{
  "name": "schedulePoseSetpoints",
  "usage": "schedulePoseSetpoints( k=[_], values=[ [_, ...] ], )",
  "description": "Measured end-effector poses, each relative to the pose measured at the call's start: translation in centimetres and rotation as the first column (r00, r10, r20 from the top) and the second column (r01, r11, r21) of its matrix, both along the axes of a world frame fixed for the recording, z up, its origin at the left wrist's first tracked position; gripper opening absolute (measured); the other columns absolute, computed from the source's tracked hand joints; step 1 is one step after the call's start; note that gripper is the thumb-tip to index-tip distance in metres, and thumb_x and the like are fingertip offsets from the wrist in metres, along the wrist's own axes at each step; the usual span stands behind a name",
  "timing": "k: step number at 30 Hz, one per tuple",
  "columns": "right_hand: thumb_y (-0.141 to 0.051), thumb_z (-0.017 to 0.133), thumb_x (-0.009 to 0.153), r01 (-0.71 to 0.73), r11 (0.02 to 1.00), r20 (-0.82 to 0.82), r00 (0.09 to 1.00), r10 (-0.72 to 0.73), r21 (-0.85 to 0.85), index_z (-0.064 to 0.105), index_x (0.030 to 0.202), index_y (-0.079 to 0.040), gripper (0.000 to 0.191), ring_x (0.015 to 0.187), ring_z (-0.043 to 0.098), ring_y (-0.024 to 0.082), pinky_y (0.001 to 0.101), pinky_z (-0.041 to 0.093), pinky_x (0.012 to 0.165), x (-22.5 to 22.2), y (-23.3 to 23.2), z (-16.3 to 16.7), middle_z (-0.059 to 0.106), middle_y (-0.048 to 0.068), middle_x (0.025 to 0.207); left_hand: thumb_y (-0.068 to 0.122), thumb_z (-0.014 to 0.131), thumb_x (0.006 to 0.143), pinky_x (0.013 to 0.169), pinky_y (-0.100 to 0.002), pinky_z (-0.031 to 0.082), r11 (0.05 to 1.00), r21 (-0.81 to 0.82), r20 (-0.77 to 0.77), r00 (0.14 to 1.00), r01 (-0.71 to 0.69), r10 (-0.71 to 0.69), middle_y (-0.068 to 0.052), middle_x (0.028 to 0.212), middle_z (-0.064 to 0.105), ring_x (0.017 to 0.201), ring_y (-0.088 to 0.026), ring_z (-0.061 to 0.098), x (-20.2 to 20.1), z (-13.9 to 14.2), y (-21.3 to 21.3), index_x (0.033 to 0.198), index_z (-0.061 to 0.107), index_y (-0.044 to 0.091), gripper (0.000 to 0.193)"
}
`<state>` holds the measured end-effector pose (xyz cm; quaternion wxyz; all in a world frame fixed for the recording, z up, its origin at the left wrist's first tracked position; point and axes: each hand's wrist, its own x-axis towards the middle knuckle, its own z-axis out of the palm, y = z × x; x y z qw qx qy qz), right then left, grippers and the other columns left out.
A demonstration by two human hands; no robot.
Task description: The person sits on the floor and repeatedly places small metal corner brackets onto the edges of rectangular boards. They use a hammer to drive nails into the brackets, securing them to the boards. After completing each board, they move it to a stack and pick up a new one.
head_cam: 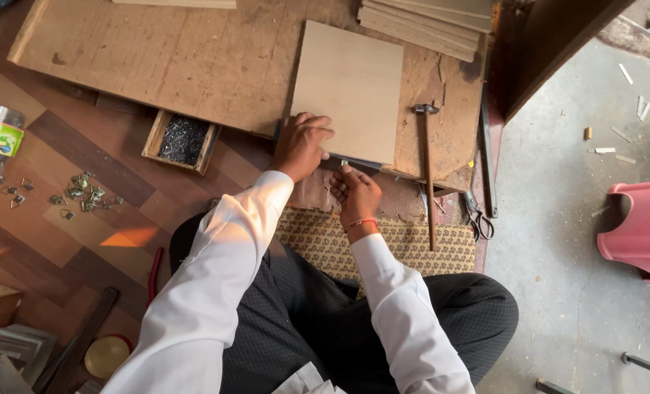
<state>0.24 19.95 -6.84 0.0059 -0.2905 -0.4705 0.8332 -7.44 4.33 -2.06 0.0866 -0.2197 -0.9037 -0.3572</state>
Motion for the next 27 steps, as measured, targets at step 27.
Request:
schedulePoseSetpoints(
  k=[27],
  values=[
    [-0.009, 0.069, 0.094, 0.126, 0.992, 0.099, 0.987, -0.128, 0.023, 0.070, 0.097, 0.008, 0.017, 0.063, 0.070, 0.019, 0.0300, 0.057, 0.056, -3.3, -1.2, 0.4, 0.075, 0.016, 0.082, 0.007, 0.083, 0.071, 0.085, -0.040, 0.053, 0.952, 0.271, 0.160, 0.982, -0.141, 0.100, -0.006, 0.092, 0.071, 0.095, -0.028, 0.066, -2.0, -1.9, 3.2, 0.068, 0.075, 0.009, 0.009]
  ],
)
